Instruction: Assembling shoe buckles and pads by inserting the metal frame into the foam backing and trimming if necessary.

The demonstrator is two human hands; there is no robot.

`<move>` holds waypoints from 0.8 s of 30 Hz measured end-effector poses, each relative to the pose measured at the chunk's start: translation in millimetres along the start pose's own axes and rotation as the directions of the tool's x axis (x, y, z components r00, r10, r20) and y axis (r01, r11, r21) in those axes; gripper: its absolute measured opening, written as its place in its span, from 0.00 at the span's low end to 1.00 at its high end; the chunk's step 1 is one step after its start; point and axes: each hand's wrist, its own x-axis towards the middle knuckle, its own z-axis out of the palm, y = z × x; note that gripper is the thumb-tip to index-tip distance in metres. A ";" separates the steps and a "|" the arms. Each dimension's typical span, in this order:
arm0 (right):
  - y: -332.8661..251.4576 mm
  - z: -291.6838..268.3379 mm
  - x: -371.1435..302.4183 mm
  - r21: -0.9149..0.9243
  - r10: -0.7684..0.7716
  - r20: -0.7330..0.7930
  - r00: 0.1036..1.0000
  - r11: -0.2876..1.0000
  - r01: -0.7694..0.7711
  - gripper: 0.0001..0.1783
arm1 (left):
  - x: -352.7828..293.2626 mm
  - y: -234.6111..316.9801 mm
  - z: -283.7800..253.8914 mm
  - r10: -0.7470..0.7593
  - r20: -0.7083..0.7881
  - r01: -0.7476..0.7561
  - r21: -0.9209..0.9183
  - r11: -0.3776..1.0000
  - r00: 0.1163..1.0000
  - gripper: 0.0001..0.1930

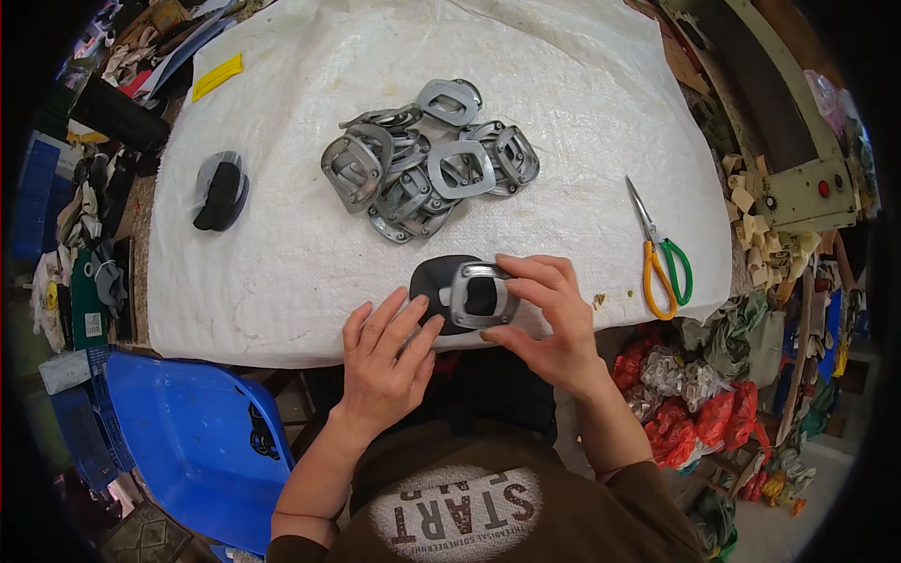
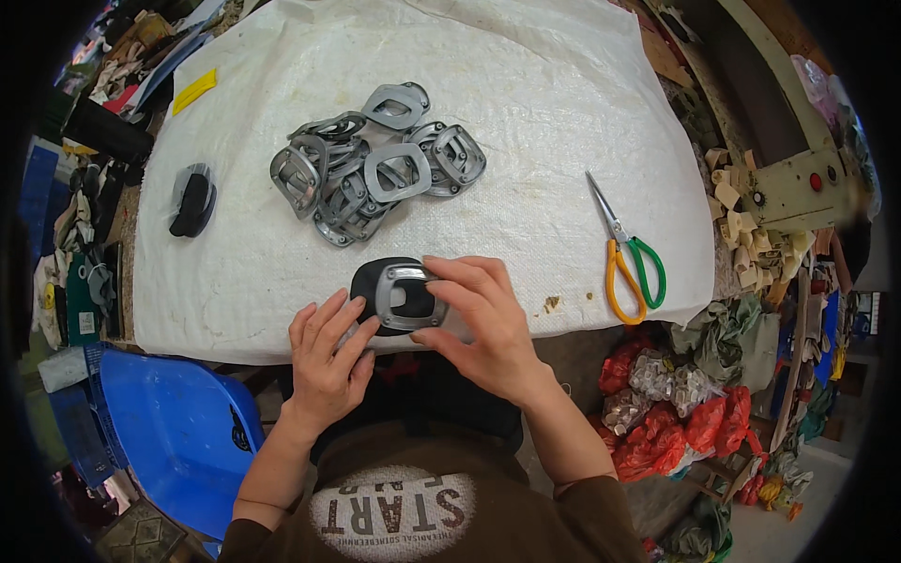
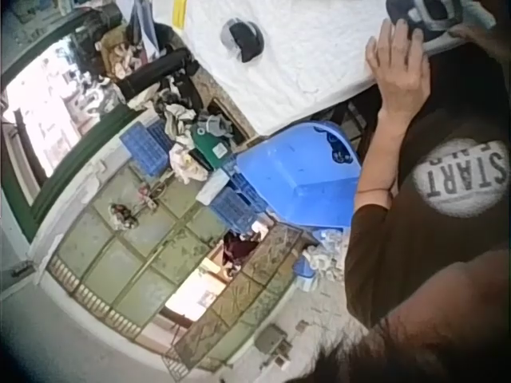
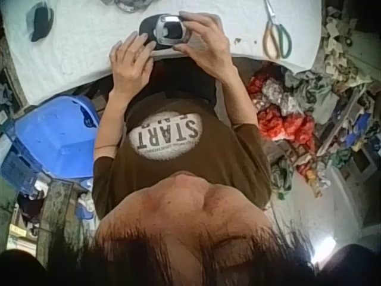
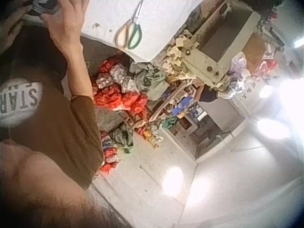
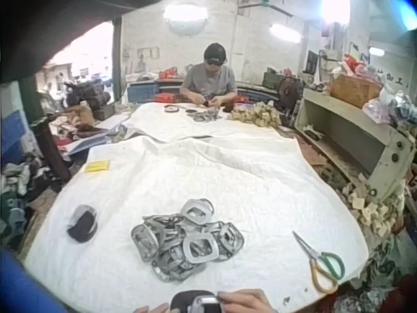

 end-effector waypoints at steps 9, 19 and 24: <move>3.1 17.1 12.0 0.066 -0.066 0.095 0.993 0.996 0.060 0.32 | -2.5 -8.1 3.7 -0.029 -0.151 0.008 -0.138 0.990 0.988 0.14; 3.8 14.0 -0.6 0.231 0.006 0.078 0.997 0.973 -0.024 0.30 | 3.4 2.1 9.2 -0.031 -0.023 0.033 0.080 0.996 0.999 0.19; 3.0 18.2 -6.7 0.373 0.092 0.143 0.985 0.917 -0.140 0.29 | 15.0 17.3 17.1 -0.111 -0.004 0.111 0.087 0.990 0.994 0.25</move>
